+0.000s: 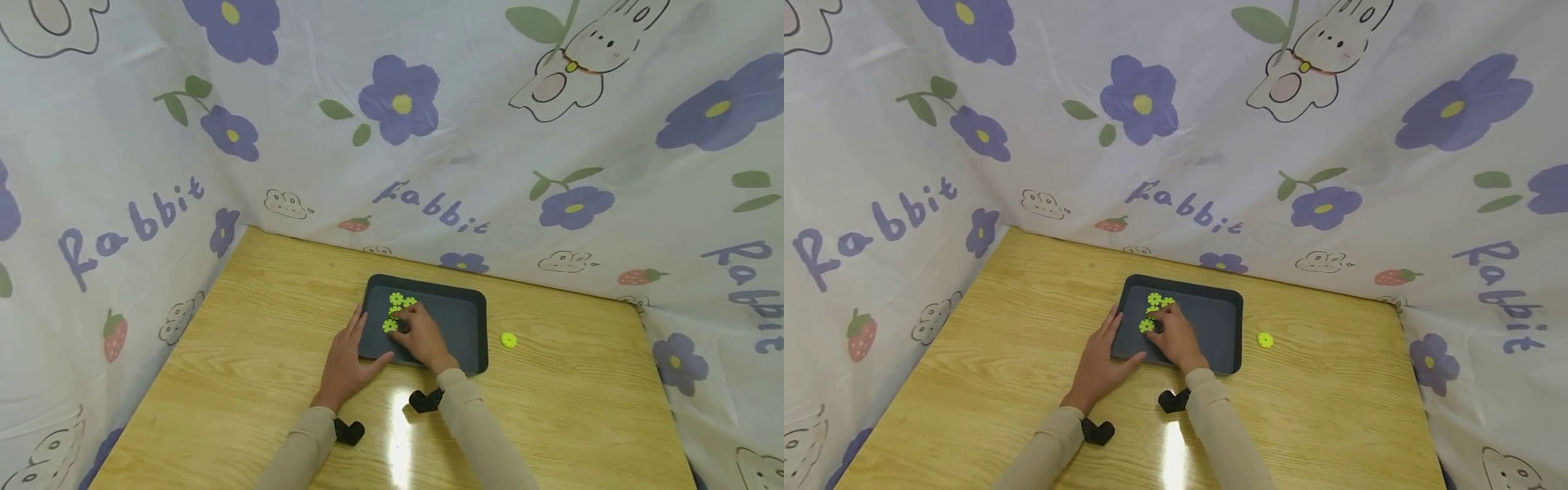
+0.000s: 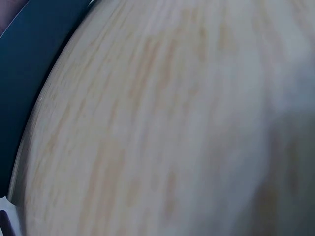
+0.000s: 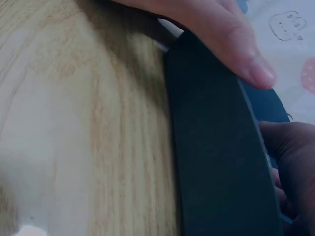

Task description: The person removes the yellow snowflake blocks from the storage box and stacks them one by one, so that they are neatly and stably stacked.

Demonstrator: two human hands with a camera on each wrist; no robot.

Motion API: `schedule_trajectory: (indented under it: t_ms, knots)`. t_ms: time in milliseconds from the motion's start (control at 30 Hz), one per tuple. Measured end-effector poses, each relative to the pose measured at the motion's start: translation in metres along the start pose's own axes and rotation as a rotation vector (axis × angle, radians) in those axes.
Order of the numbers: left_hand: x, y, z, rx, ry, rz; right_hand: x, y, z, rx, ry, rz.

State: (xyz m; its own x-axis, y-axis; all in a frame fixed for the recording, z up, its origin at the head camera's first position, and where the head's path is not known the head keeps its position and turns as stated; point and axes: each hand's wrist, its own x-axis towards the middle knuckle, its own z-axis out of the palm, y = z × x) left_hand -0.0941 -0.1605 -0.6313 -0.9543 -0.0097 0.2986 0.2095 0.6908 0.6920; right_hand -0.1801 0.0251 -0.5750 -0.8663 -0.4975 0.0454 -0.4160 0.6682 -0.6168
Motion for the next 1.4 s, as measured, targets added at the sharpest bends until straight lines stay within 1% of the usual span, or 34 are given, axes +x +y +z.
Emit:
schedule_trajectory:
  t_ms: [133, 367, 567, 800, 967, 1133, 1400]
  knots:
    - [0.0006, 0.0001, 0.0016, 0.005, 0.000, 0.011, 0.0006, -0.0013, 0.0005, -0.014, -0.045, 0.024]
    - [0.0009, 0.0027, -0.0004, -0.014, 0.004, 0.001, 0.0038, -0.0003, 0.0004, -0.060, -0.062, -0.006]
    - [-0.0004, 0.0022, 0.0012, 0.000, 0.001, 0.008, 0.0050, 0.0018, -0.0001, -0.048, -0.096, 0.009]
    - [-0.0007, 0.0022, 0.0006, -0.012, 0.008, 0.002, 0.0026, 0.0034, -0.0014, -0.015, -0.075, 0.008]
    - [-0.0008, 0.0015, 0.0002, -0.005, -0.005, -0.011, -0.0003, 0.0051, 0.0004, 0.018, -0.043, 0.026]
    - [-0.0001, 0.0006, -0.0001, -0.001, -0.001, -0.018, -0.0015, 0.0062, 0.0012, 0.031, -0.005, -0.005]
    - [-0.0001, 0.0002, -0.0002, 0.009, 0.001, -0.013, -0.0040, 0.0081, -0.0002, 0.024, 0.010, -0.030]
